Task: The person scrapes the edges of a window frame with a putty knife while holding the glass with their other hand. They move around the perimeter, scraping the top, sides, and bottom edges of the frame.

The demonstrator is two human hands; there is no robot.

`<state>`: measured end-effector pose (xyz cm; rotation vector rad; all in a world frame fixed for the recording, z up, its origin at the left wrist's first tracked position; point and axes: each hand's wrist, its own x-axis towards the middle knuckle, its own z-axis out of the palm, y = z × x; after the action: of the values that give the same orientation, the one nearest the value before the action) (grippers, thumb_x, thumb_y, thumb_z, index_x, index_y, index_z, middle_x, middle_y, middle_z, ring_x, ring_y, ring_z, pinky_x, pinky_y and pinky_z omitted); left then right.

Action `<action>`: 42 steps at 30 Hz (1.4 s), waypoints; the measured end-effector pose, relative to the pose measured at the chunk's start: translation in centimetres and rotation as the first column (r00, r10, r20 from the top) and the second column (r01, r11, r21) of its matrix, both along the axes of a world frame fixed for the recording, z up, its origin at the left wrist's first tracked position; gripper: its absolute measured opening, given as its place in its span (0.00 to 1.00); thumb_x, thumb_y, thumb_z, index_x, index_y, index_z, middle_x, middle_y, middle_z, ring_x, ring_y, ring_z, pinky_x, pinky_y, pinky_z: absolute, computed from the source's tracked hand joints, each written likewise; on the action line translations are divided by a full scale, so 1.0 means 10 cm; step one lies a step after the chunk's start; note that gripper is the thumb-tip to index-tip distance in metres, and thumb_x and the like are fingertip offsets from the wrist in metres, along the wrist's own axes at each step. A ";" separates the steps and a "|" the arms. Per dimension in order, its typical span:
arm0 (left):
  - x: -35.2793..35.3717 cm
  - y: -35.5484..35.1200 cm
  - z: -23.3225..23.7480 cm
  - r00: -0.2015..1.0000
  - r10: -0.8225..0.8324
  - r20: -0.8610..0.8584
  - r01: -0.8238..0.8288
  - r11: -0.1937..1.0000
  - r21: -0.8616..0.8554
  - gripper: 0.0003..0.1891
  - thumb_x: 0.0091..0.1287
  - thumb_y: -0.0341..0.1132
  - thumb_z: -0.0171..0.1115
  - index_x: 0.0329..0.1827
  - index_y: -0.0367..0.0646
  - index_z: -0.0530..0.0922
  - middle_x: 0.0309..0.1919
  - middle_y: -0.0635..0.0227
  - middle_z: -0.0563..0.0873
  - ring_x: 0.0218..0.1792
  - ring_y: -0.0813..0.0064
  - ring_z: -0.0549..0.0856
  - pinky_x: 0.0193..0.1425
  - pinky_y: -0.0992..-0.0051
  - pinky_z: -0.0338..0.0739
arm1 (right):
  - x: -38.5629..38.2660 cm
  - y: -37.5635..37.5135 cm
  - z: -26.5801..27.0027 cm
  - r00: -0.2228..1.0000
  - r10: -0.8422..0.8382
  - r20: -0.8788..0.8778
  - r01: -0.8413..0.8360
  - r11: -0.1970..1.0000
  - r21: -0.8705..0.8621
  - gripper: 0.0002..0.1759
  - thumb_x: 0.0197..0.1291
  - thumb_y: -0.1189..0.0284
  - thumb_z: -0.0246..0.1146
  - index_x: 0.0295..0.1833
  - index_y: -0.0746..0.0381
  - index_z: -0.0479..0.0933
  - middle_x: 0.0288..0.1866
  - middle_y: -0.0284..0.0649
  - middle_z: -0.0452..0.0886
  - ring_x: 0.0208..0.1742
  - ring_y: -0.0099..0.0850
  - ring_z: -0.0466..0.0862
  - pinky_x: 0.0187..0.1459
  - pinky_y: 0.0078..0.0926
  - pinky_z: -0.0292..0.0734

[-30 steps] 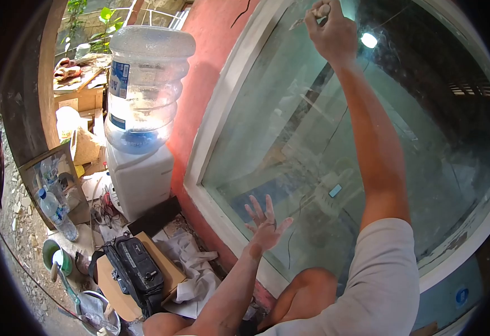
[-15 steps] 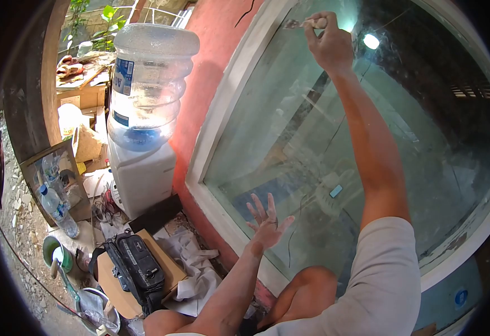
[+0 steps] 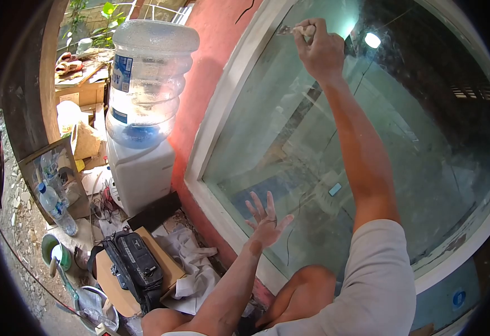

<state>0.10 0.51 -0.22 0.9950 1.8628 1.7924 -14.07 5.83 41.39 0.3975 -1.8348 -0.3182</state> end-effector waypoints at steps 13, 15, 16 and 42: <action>0.00 -0.01 -0.01 1.000 -0.016 0.013 0.016 1.000 -0.011 0.59 0.65 0.78 0.55 0.88 0.67 0.29 0.83 0.54 0.15 0.79 0.35 0.15 0.72 0.17 0.28 | -0.02 0.00 -0.01 0.994 -0.083 -0.064 0.086 0.995 0.044 0.13 0.66 0.64 0.70 0.49 0.54 0.75 0.36 0.23 0.86 0.33 0.25 0.85 0.57 0.38 0.72; -0.02 -0.02 0.00 1.000 -0.006 0.015 0.006 1.000 0.002 0.59 0.65 0.77 0.56 0.88 0.67 0.29 0.83 0.55 0.15 0.79 0.36 0.15 0.72 0.17 0.28 | -0.03 -0.02 -0.01 0.998 0.013 -0.064 -0.012 1.000 0.024 0.12 0.67 0.65 0.70 0.49 0.55 0.75 0.36 0.24 0.86 0.33 0.25 0.86 0.56 0.38 0.72; -0.02 -0.02 0.01 1.000 -0.009 0.017 0.009 1.000 -0.003 0.59 0.65 0.77 0.56 0.88 0.68 0.29 0.83 0.55 0.15 0.79 0.36 0.15 0.72 0.17 0.28 | -0.02 -0.03 -0.03 0.992 0.105 -0.064 -0.105 0.994 0.000 0.12 0.67 0.66 0.69 0.49 0.56 0.75 0.36 0.25 0.87 0.33 0.25 0.86 0.55 0.37 0.73; -0.03 -0.02 0.00 0.999 -0.034 -0.001 0.034 0.999 -0.034 0.60 0.67 0.73 0.58 0.87 0.65 0.26 0.82 0.53 0.13 0.79 0.35 0.14 0.70 0.15 0.33 | 0.31 -0.29 0.28 0.975 -0.198 0.096 0.177 0.965 0.196 0.18 0.62 0.61 0.76 0.42 0.59 0.75 0.33 0.35 0.88 0.34 0.43 0.89 0.37 0.40 0.82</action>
<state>-0.19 0.35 -0.24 1.0096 1.8601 1.7356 -10.96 2.96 44.17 0.3767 -1.9667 -0.6124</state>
